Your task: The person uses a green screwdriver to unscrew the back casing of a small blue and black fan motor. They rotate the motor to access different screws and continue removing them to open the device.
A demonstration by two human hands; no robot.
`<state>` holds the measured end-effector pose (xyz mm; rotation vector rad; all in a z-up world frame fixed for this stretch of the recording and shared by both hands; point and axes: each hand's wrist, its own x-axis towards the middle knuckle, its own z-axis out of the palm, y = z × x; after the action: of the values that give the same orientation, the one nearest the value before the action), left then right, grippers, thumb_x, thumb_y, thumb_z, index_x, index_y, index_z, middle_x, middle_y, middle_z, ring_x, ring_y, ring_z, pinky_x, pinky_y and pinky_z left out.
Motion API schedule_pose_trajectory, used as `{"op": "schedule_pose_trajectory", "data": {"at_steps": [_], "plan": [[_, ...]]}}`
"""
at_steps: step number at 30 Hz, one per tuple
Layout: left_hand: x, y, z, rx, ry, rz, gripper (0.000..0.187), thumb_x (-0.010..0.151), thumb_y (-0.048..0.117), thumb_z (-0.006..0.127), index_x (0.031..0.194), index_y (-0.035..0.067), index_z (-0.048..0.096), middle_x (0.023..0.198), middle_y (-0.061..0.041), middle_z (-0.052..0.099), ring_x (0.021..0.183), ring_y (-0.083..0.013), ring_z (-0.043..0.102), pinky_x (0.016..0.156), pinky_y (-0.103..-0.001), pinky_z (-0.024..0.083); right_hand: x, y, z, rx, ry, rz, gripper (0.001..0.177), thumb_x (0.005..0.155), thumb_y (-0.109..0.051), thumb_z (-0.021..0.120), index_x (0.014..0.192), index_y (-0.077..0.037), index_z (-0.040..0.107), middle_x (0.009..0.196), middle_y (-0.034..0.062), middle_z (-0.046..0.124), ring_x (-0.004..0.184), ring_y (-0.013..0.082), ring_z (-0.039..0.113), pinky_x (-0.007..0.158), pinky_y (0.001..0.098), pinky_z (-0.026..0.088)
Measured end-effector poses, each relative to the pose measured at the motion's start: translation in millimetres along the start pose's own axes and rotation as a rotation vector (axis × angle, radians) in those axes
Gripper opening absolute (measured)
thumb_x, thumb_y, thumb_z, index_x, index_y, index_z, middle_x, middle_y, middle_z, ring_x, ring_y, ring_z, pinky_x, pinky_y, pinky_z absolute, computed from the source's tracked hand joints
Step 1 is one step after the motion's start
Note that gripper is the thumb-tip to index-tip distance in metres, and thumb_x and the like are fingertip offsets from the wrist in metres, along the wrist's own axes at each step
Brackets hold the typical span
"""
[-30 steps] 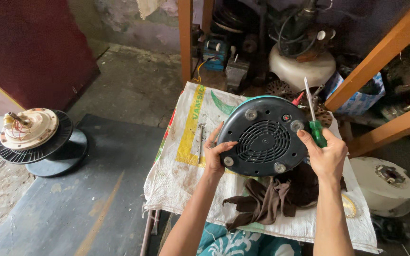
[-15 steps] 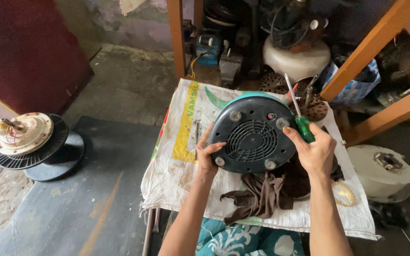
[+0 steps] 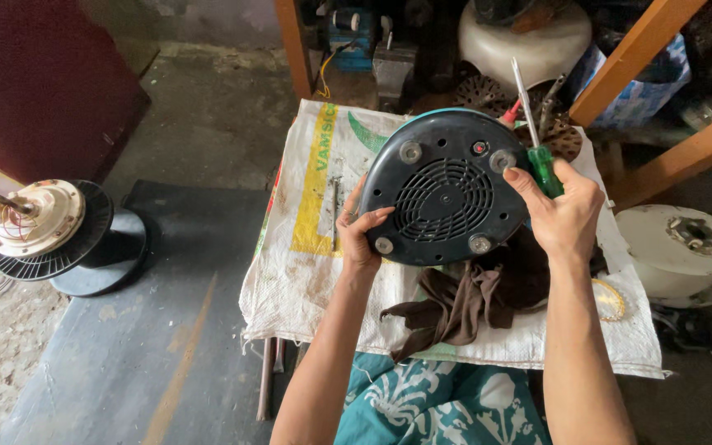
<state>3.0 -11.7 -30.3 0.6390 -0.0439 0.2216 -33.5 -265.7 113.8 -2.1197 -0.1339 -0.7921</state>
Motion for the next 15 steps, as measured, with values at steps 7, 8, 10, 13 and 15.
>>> {"op": "schedule_pose_trajectory", "data": {"at_steps": [7,8,10,13,15], "plan": [[1,-2,6,0.000,0.015,0.007,0.082,0.064,-0.005,0.065,0.145,-0.005,0.056,0.115,-0.021,0.073,0.085,-0.0241,0.075,0.080,-0.031,0.060,3,0,-2,-0.014,0.010,0.012,0.046,0.092,-0.045,0.087,0.098,-0.002,0.072,0.066,0.0027,0.059,0.061,0.0111,0.043,0.059,0.0321,0.041],[2,-4,3,-0.013,0.012,0.008,0.082,0.063,-0.005,0.064,0.145,-0.005,0.056,0.115,-0.021,0.073,0.086,-0.0244,0.075,0.080,-0.032,0.061,4,2,-1,-0.004,0.007,0.013,0.047,0.093,-0.045,0.087,0.097,-0.001,0.071,0.067,0.0030,0.058,0.062,0.0111,0.042,0.060,0.0321,0.041],[3,-5,1,-0.037,0.004,0.012,0.083,0.062,-0.004,0.063,0.145,-0.004,0.056,0.114,-0.021,0.073,0.086,-0.0252,0.076,0.081,-0.032,0.061,5,5,1,0.017,0.009,0.010,0.048,0.094,-0.045,0.087,0.095,-0.001,0.070,0.067,0.0037,0.058,0.063,0.0113,0.042,0.060,0.0322,0.042],[4,-9,0,-0.045,0.038,-0.001,0.085,0.061,-0.003,0.062,0.146,-0.002,0.056,0.114,-0.020,0.072,0.087,-0.0244,0.075,0.083,-0.034,0.062,7,9,4,0.042,0.025,-0.005,0.047,0.095,-0.044,0.088,0.095,-0.001,0.070,0.069,0.0042,0.059,0.064,0.0112,0.042,0.062,0.0321,0.042],[2,-14,0,-0.055,0.035,0.010,0.085,0.062,-0.002,0.062,0.147,-0.002,0.055,0.116,-0.020,0.072,0.089,-0.0252,0.074,0.084,-0.033,0.061,10,12,6,0.051,0.039,-0.021,0.047,0.096,-0.044,0.088,0.094,-0.001,0.070,0.070,0.0034,0.061,0.065,0.0106,0.044,0.063,0.0314,0.043]]}}
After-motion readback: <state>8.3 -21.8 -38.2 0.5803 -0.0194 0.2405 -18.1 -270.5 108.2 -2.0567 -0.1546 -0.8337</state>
